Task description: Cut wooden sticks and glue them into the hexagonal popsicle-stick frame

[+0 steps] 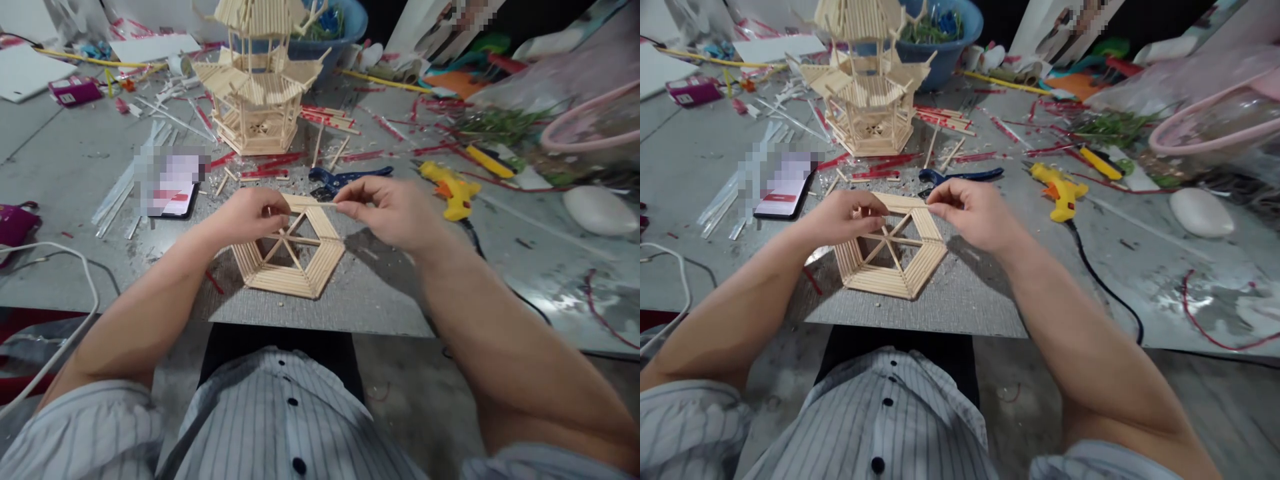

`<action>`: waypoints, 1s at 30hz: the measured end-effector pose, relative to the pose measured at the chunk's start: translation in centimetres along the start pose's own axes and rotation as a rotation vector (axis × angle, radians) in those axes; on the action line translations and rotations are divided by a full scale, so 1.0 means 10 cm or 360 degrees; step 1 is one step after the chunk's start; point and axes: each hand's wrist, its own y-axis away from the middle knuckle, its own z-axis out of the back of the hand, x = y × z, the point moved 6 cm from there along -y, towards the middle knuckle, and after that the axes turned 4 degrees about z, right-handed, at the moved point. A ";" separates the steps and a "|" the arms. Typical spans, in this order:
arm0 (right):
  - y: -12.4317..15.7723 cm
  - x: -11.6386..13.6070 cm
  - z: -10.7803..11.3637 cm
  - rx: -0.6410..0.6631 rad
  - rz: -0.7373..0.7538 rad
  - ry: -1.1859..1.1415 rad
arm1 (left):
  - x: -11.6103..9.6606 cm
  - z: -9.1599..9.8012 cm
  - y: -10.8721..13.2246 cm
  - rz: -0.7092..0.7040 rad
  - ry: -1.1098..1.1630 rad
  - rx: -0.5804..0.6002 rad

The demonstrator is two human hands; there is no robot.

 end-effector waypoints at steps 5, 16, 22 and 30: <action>0.18 0.04 -0.20 0.0089 -0.0012 0.0038 | -0.11 -0.11 0.03 -0.0075 0.0155 0.0106; 0.11 -0.30 -0.04 -0.0247 0.0004 -0.0094 | 0.59 0.59 0.08 0.0857 -0.0640 -0.0534; 0.05 -0.43 -0.02 -0.0303 -0.0036 -0.0111 | 0.88 0.46 0.03 0.0989 -0.0906 -0.0434; 0.02 -0.48 0.03 -0.0391 -0.0121 -0.0048 | 0.91 0.44 0.00 0.0999 -0.0997 -0.0375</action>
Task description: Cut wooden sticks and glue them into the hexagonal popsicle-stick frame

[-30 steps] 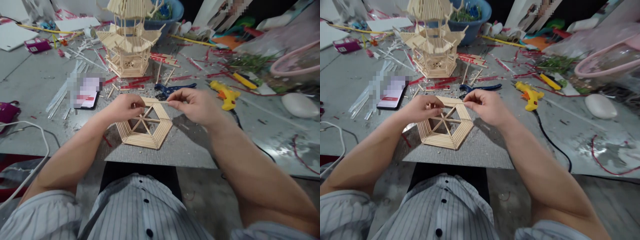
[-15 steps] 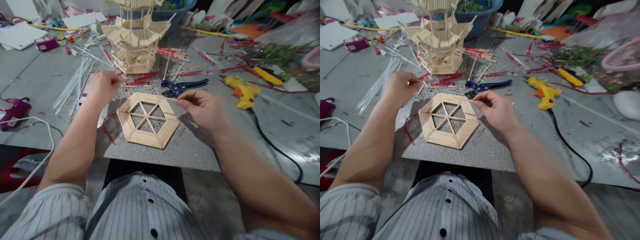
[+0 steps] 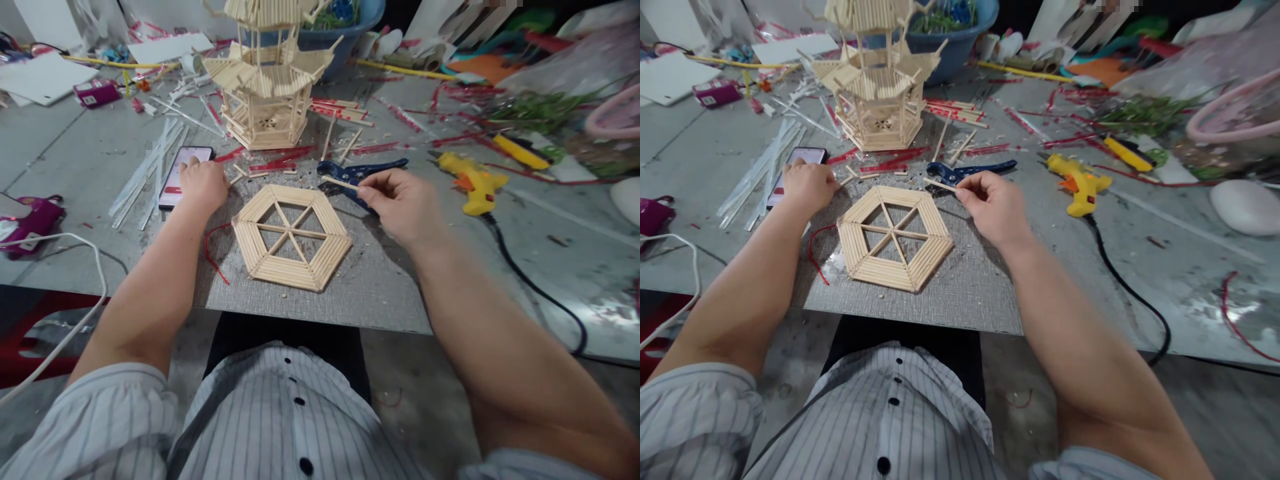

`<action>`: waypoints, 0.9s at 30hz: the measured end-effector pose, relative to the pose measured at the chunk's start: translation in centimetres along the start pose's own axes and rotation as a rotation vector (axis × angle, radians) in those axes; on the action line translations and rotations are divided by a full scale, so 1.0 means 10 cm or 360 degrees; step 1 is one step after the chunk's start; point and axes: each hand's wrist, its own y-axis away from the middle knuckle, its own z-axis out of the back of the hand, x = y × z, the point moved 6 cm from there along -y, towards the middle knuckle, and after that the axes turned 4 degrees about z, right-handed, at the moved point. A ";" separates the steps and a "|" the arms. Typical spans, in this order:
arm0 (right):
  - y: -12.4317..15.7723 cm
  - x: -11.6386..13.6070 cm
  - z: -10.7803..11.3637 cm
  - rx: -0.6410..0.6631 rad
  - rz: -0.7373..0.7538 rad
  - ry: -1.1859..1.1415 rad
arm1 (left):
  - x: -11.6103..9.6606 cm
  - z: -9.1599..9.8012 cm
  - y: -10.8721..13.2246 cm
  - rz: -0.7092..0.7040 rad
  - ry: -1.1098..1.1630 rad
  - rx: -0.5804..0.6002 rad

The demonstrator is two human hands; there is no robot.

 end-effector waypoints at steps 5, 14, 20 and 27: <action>-0.07 -0.08 0.07 -0.0086 0.0050 0.0035 | -0.06 0.12 0.09 0.0027 0.0580 0.0148; -0.05 -0.02 0.05 0.0089 0.0187 0.0223 | -0.55 0.09 0.46 -0.0503 0.1569 0.0947; -0.02 0.02 0.05 0.0240 0.0185 0.0450 | -0.75 0.13 0.65 -0.0792 0.1214 0.1049; 0.16 0.41 0.00 0.0001 0.0782 0.0466 | -0.89 0.17 0.80 -0.0951 0.0972 0.1066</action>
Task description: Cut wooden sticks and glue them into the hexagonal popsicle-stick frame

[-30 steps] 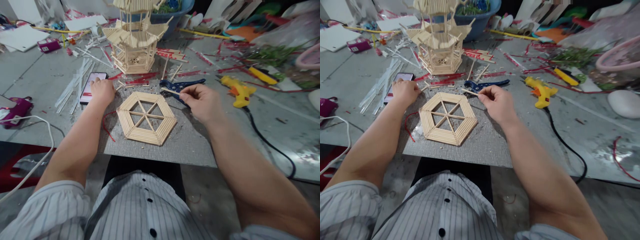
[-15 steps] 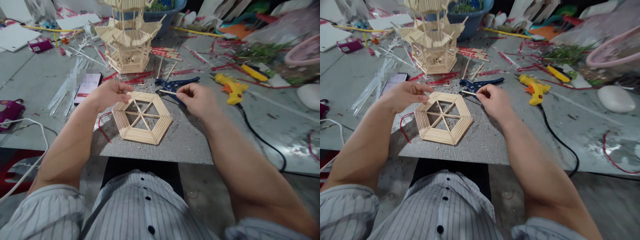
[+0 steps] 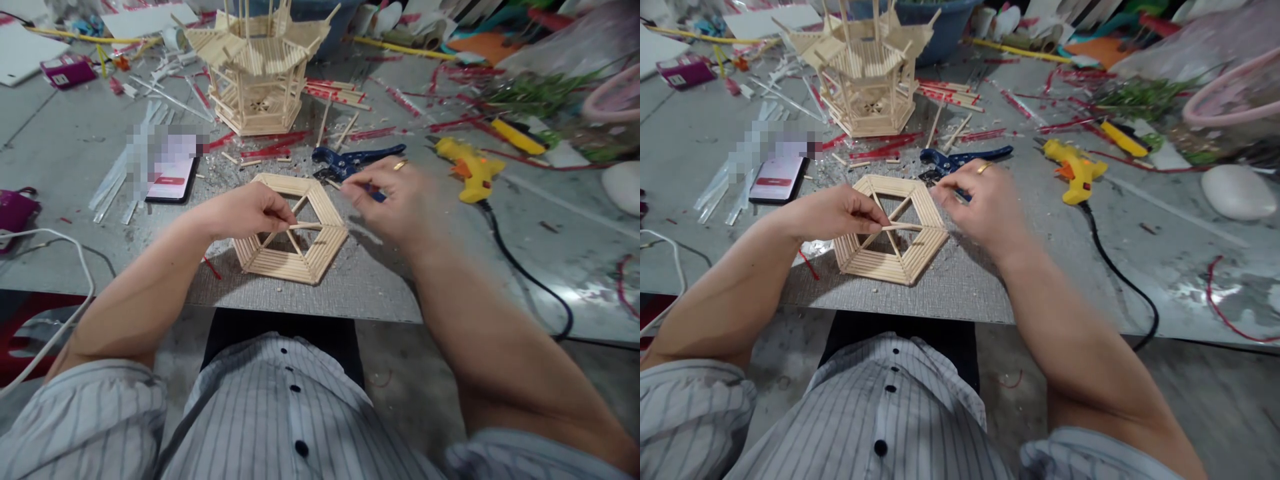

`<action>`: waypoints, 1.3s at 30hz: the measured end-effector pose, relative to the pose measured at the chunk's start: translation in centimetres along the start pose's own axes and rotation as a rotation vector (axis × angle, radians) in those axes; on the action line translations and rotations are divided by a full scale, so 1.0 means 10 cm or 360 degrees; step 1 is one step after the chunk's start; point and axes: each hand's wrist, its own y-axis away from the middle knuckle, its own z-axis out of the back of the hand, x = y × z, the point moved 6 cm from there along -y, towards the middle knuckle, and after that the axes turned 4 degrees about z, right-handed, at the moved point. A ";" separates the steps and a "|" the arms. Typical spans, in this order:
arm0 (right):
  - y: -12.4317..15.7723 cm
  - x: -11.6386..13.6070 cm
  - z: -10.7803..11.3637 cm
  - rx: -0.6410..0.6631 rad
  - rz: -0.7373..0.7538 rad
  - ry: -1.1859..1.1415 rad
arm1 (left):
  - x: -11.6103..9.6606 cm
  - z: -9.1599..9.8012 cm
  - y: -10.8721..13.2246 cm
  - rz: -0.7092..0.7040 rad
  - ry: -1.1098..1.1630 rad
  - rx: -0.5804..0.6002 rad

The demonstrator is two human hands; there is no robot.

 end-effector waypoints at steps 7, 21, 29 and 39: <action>0.07 0.34 -0.22 0.0523 0.0310 -0.0343 | 0.01 -0.05 -0.03 -0.0044 -0.0065 -0.0007; 0.04 0.28 -0.18 0.0559 0.0084 -0.0497 | -0.05 -0.02 -0.02 -0.0057 0.0026 -0.0243; 0.11 -0.12 -0.17 0.0898 0.0204 -0.0302 | 0.11 0.12 -0.02 0.0054 0.0264 -0.0385; 0.12 -0.04 -0.31 0.0898 0.0284 -0.0275 | 0.28 0.27 -0.01 0.0084 0.0342 -0.0621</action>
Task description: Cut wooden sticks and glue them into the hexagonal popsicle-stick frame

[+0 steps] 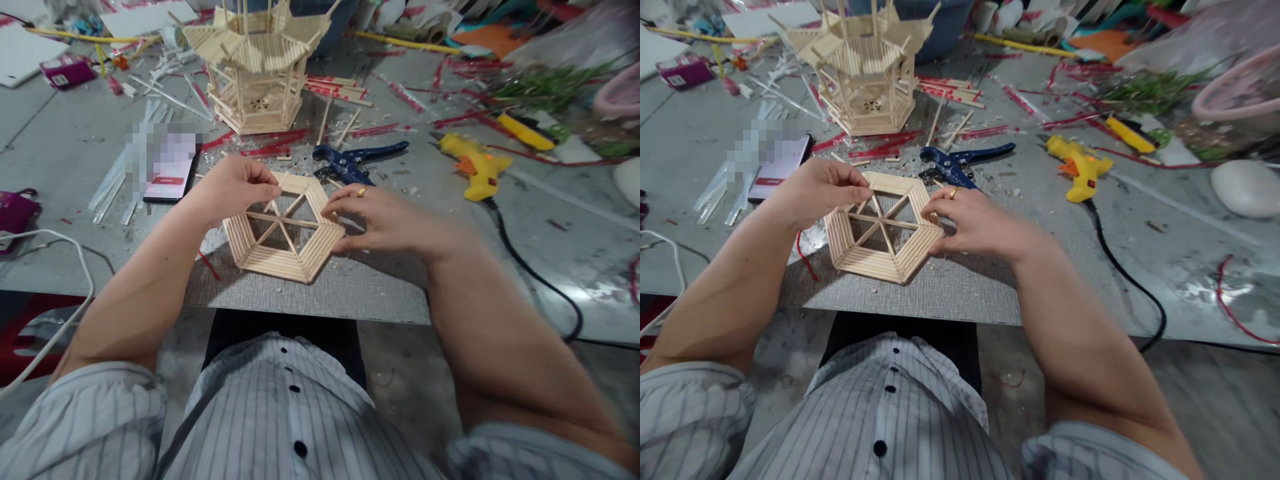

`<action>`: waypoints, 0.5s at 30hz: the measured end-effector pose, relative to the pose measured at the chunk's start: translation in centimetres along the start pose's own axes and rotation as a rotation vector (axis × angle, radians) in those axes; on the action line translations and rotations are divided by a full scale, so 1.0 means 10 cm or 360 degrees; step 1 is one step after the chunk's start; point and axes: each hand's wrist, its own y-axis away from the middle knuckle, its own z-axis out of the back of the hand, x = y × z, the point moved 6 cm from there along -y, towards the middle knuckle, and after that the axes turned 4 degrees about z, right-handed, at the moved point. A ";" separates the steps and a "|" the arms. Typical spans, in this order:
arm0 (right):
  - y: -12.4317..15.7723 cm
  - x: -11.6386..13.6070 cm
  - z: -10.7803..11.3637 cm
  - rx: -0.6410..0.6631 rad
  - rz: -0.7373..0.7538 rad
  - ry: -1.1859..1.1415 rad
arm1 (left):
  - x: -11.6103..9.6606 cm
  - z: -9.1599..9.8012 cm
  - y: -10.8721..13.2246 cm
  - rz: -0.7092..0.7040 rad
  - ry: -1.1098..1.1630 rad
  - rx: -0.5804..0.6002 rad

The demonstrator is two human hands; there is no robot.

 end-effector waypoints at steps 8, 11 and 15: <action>-0.10 0.24 -0.12 0.0019 -0.0061 -0.0066 | -0.13 -0.17 0.08 0.0037 -0.0191 0.0219; -0.10 0.28 -0.13 -0.0010 -0.0081 -0.0072 | -0.19 -0.24 0.12 0.0085 -0.0359 0.0321; -0.10 0.26 -0.13 -0.0044 -0.0091 -0.0104 | -0.21 -0.30 0.13 0.0012 -0.0443 0.0346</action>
